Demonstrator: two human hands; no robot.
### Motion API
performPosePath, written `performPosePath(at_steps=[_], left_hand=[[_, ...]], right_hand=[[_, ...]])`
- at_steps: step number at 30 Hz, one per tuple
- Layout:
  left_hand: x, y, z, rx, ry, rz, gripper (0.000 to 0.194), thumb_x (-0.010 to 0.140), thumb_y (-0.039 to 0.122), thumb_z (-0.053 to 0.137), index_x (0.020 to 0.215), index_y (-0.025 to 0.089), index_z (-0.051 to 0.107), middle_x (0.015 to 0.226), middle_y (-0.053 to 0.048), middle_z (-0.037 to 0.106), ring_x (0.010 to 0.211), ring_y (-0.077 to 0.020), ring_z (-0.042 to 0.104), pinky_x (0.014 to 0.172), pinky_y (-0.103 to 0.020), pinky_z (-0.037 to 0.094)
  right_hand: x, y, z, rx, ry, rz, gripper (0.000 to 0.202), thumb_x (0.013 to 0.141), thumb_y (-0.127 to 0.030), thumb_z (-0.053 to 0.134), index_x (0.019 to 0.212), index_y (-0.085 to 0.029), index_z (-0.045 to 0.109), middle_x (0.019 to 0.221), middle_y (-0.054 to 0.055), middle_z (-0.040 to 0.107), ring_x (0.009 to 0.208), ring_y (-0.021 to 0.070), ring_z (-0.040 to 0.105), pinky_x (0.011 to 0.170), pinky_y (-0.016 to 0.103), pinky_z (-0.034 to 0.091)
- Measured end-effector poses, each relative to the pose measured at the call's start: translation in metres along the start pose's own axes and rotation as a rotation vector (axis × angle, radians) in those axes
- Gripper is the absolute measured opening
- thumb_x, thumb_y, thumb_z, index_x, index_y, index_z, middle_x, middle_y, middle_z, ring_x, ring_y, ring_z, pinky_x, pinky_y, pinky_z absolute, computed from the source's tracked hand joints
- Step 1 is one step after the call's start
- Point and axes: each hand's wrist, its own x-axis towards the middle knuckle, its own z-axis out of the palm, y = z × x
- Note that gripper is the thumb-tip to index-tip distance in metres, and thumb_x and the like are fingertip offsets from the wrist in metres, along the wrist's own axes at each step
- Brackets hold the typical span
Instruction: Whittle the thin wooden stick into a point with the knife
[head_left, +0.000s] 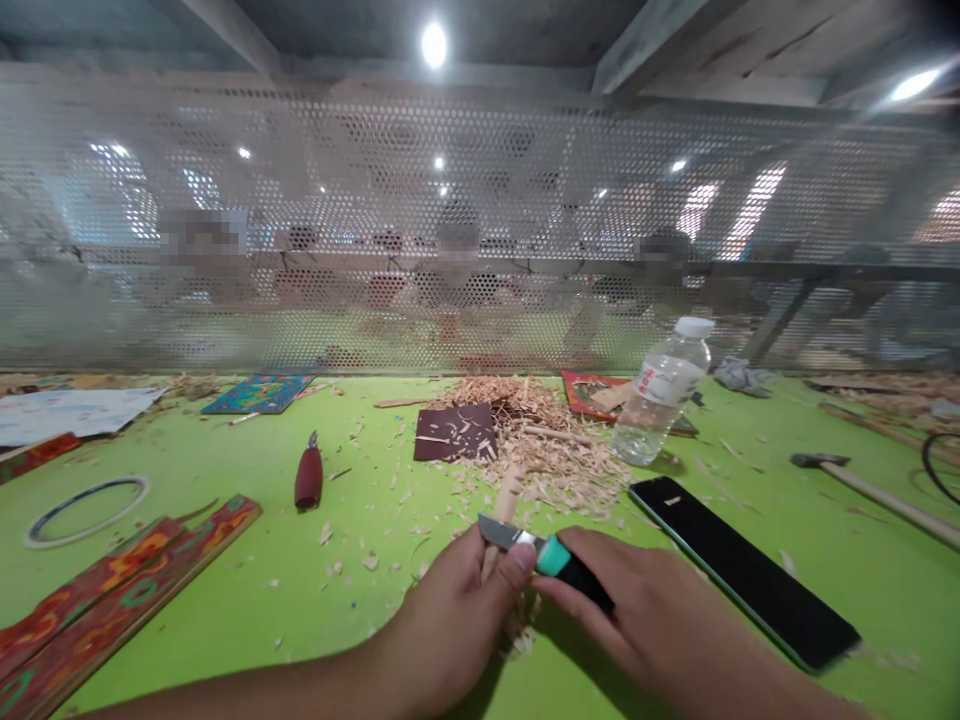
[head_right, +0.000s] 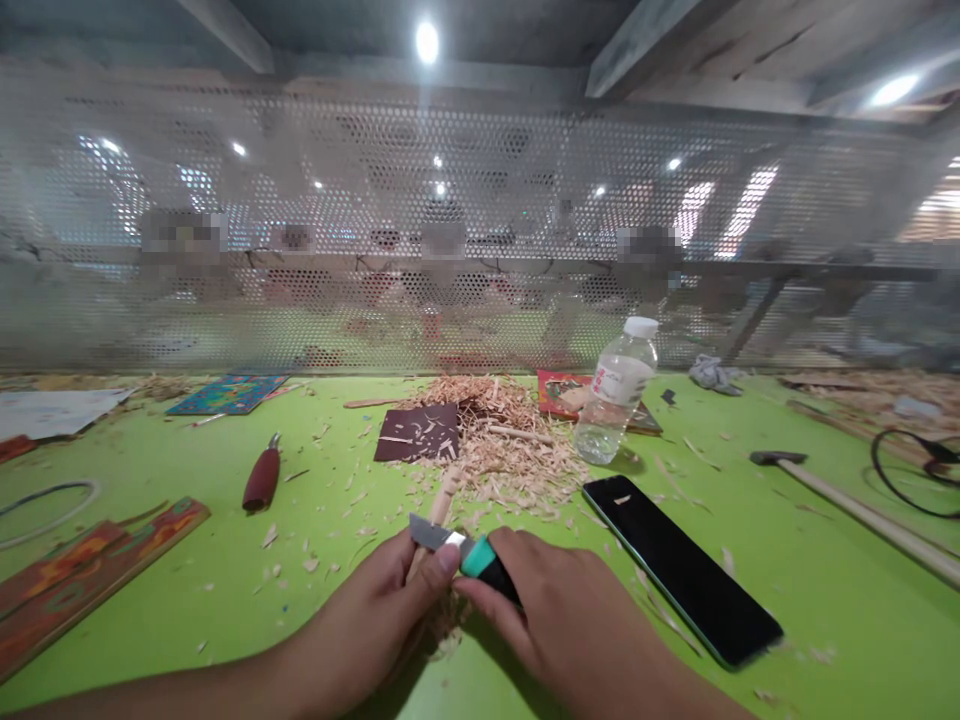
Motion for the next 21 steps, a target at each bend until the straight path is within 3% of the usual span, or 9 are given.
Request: performPosePath(at_steps=[4,6,10,14,21], left_hand=[[0.002,0.002,0.002,-0.053,-0.026,0.026,0.043,0.101,0.061,0.057,0.090,0.019,0.059,0.082,0.000,0.057,0.079,-0.0164,0.050,0.077,-0.029,0.043],[0.002,0.005,0.002,-0.059,-0.018,0.024,0.043,0.100,0.060,0.059,0.088,0.019,0.058,0.078,0.002,0.053,0.077,-0.0152,0.049,0.077,-0.028,0.043],[0.001,0.010,0.001,-0.043,-0.004,0.015,0.045,0.099,0.063,0.060,0.092,0.019,0.060,0.075,0.003,0.049,0.078,-0.0157,0.050,0.077,-0.028,0.043],[0.001,0.012,0.001,-0.079,-0.065,0.019,0.048,0.098,0.065,0.060,0.098,0.018,0.062,0.084,-0.002,0.057,0.083,-0.0173,0.054,0.077,-0.030,0.045],[0.002,0.011,-0.002,-0.062,-0.055,-0.005,0.058,0.088,0.075,0.064,0.093,0.018,0.057,0.086,-0.003,0.057,0.081,-0.0184,0.054,0.074,-0.033,0.045]], right_hand=[[-0.002,-0.001,0.001,-0.032,0.080,0.002,0.030,0.109,-0.046,0.049,0.094,-0.023,0.061,0.077,0.006,0.074,0.061,0.0273,0.069,0.056,0.033,0.036],[0.001,-0.003,-0.003,0.016,0.044,0.069,0.031,0.106,-0.047,0.052,0.089,-0.023,0.060,0.074,0.005,0.072,0.060,0.0252,0.066,0.056,0.032,0.034],[0.009,-0.009,-0.017,0.332,-0.100,0.186,0.045,0.106,-0.055,0.045,0.076,-0.023,0.053,0.066,-0.001,0.060,0.061,0.0182,0.054,0.057,0.029,0.032],[0.012,-0.009,-0.024,0.597,-0.154,0.199,0.052,0.108,-0.061,0.038,0.076,-0.022,0.052,0.068,-0.004,0.048,0.065,0.0159,0.045,0.059,0.028,0.034],[0.013,-0.002,-0.018,0.499,-0.213,0.179,0.052,0.108,-0.059,0.041,0.074,-0.021,0.051,0.068,-0.005,0.044,0.065,0.0151,0.041,0.059,0.029,0.028]])
